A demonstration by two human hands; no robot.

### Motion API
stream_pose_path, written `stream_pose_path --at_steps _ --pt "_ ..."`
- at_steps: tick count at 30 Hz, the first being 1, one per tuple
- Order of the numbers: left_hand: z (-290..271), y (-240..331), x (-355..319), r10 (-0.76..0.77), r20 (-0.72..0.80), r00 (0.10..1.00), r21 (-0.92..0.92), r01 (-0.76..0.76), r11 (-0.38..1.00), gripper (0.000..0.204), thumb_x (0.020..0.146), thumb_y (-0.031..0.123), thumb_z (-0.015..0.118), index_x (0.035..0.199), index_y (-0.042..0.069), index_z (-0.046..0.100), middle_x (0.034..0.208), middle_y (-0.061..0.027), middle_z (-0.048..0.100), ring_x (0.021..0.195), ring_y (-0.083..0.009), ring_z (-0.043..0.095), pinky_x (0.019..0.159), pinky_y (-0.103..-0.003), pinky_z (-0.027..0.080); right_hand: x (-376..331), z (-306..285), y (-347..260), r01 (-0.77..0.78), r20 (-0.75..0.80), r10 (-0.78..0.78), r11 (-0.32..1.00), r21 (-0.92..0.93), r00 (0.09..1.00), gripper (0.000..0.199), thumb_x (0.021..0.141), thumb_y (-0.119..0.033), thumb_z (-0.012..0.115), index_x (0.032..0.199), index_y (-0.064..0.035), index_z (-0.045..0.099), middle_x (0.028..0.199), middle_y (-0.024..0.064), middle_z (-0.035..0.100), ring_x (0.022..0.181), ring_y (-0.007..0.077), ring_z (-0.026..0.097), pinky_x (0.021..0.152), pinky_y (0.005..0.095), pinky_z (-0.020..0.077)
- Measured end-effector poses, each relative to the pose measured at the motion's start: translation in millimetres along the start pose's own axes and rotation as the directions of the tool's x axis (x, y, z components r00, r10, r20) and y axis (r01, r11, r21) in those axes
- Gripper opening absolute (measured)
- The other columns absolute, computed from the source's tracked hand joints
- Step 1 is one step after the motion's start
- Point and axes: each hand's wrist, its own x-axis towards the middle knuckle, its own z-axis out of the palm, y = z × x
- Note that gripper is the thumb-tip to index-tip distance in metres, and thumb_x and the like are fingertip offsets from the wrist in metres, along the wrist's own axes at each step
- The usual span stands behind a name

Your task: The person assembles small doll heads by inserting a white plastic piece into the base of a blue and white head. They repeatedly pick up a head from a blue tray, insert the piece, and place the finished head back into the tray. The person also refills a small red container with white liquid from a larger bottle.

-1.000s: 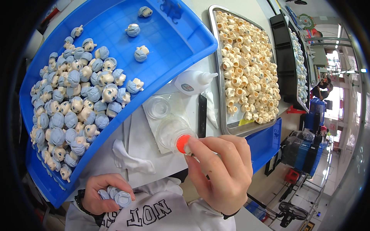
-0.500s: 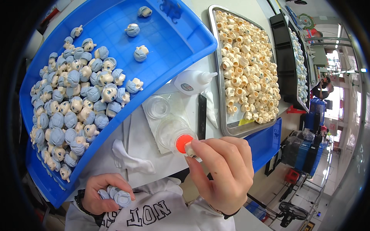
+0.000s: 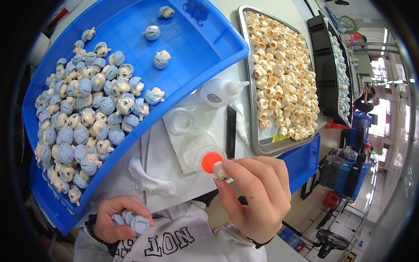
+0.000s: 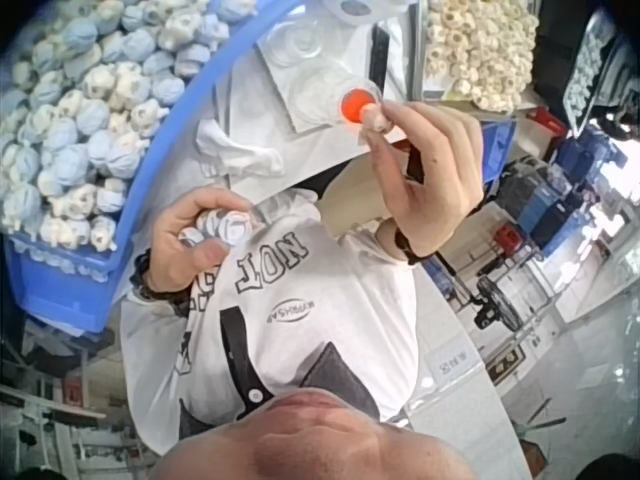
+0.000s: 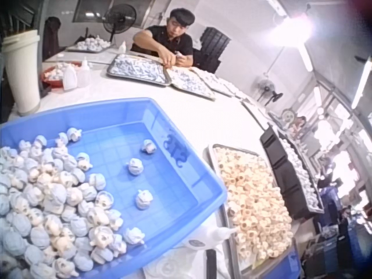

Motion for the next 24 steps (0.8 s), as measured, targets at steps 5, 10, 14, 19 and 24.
stream_pose_path --at_steps 5,10,14,19,24 --pt "0.0 0.4 -0.3 -0.006 0.0 1.0 0.008 0.006 1.0 0.034 0.075 0.007 0.063 0.105 -0.006 0.053 0.097 -0.0122 0.058 0.087 -0.0138 0.055 0.076 -0.025 0.041 -2.1 -0.3 -0.2 -0.012 -0.007 0.012 1.0 0.005 1.0 0.037 0.049 0.0 0.07 0.086 -0.0026 0.062 0.076 0.0069 0.06 0.067 0.0238 0.054 0.058 0.0302 0.043" --pt "-1.2 -0.5 0.0 0.01 0.011 1.0 0.022 -0.01 1.0 0.035 0.075 0.007 0.064 0.105 -0.007 0.054 0.097 -0.0135 0.058 0.087 -0.0152 0.055 0.076 -0.026 0.041 -4.7 -0.5 -0.5 -0.041 -0.02 0.042 0.999 0.021 0.999 0.037 0.05 0.0 0.07 0.085 -0.0027 0.062 0.076 0.0076 0.06 0.068 0.0244 0.054 0.058 0.0305 0.043" --pt "-2.2 -1.0 0.5 0.036 0.018 0.999 0.054 -0.037 0.998 0.035 0.073 0.008 0.065 0.104 -0.007 0.055 0.097 -0.0149 0.058 0.086 -0.0175 0.056 0.076 -0.027 0.041 -6.9 -0.6 -1.2 -0.055 -0.04 0.057 0.998 0.035 0.998 0.037 0.05 0.0 0.07 0.086 -0.0029 0.062 0.077 0.0079 0.06 0.069 0.0243 0.054 0.059 0.0304 0.043" --pt "-1.8 -0.7 -0.3 0.034 -0.004 0.999 0.069 -0.033 0.997 0.035 0.072 0.007 0.066 0.103 -0.006 0.057 0.096 -0.0152 0.059 0.085 -0.0186 0.056 0.075 -0.027 0.041 -7.1 1.3 -0.6 -0.051 -0.059 0.054 0.998 0.049 0.997 0.037 0.05 0.0 0.07 0.086 -0.0028 0.062 0.078 0.0079 0.061 0.069 0.0242 0.055 0.059 0.0303 0.043" --pt "-0.7 0.8 0.0 0.037 -0.006 0.999 0.093 -0.036 0.995 0.034 0.071 0.006 0.066 0.102 -0.006 0.058 0.094 -0.0147 0.059 0.083 -0.0182 0.056 0.073 -0.027 0.041 -7.6 1.5 0.8 -0.041 -0.056 0.043 0.998 0.047 0.998 0.039 0.05 0.0 0.071 0.087 -0.0027 0.061 0.077 0.0079 0.061 0.069 0.0241 0.055 0.059 0.0302 0.043"
